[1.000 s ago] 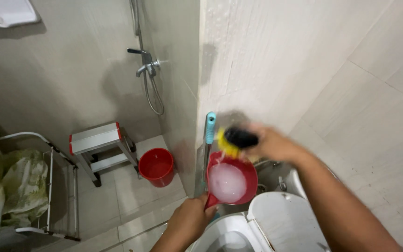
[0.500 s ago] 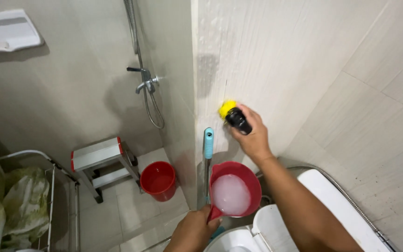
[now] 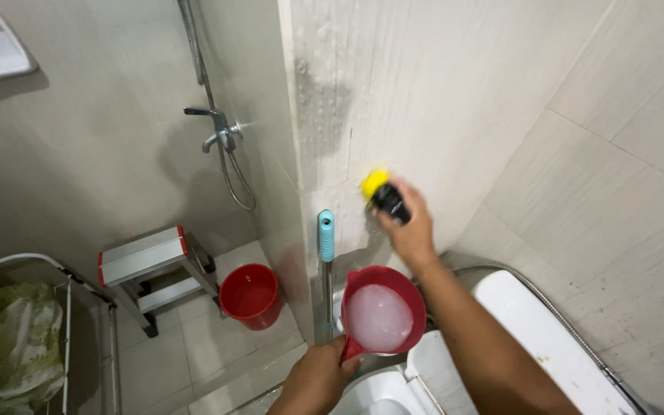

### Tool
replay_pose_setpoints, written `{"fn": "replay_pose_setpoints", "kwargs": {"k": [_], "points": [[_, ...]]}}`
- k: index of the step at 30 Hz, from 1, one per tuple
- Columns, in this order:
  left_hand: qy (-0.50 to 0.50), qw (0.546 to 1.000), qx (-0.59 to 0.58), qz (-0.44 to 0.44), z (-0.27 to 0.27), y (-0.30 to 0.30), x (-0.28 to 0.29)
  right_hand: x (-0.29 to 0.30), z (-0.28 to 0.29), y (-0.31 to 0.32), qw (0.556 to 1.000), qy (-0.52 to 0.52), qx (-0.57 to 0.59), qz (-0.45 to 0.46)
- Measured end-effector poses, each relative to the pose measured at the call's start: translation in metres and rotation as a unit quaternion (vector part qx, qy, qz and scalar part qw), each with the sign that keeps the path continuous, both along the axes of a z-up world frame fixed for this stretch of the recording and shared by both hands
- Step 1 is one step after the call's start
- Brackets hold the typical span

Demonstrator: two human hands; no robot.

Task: The person washes their hands using a handheld bidet sprayer, then uses a yellow scrub brush and a red scoop filled with soapy water to scrub the tiled bathroom wall. They repeatedly dip the brush into the scoop and scrub different sections of the wall before rinsing their hands again.

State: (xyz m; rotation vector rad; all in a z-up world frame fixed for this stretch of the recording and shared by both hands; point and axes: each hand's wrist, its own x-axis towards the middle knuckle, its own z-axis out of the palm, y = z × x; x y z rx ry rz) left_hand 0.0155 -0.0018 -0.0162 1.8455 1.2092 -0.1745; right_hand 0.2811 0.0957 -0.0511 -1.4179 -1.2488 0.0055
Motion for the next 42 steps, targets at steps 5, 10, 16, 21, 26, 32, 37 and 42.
{"fn": "replay_pose_setpoints", "kwargs": {"k": [5, 10, 16, 21, 26, 32, 37, 42], "points": [[-0.002, 1.0, -0.02, 0.0, -0.009, 0.0, 0.005, 0.015, -0.022, 0.002, 0.999, -0.017, -0.026, 0.013], [-0.012, 1.0, -0.017, 0.007, -0.01, -0.008, 0.006, 0.014, 0.086, -0.001, 0.998, 0.055, -0.034, 0.005], [-0.004, 1.0, -0.022, -0.003, -0.014, -0.011, 0.007, 0.001, 0.098, -0.002, 0.985, 0.158, 0.02, 0.061], [-0.037, 0.999, -0.003, 0.018, -0.013, -0.023, 0.005, 0.019, 0.008, -0.012, 0.969, 0.217, -0.08, 0.088], [-0.036, 0.999, 0.007, 0.039, -0.025, -0.036, 0.008, 0.004, 0.018, -0.078, 0.952, 0.191, -0.195, 0.139], [-0.014, 0.998, 0.027, 0.063, -0.052, -0.072, 0.022, -0.022, 0.019, -0.147, 0.835, -0.074, -0.511, 0.192], [-0.032, 0.994, 0.034, 0.103, -0.054, -0.107, 0.036, -0.029, -0.002, -0.166, 0.727, -0.245, -0.622, 0.155], [-0.039, 0.99, 0.05, 0.127, -0.054, -0.136, 0.043, -0.039, -0.03, -0.179, 0.773, -0.231, -0.582, 0.101]]}}
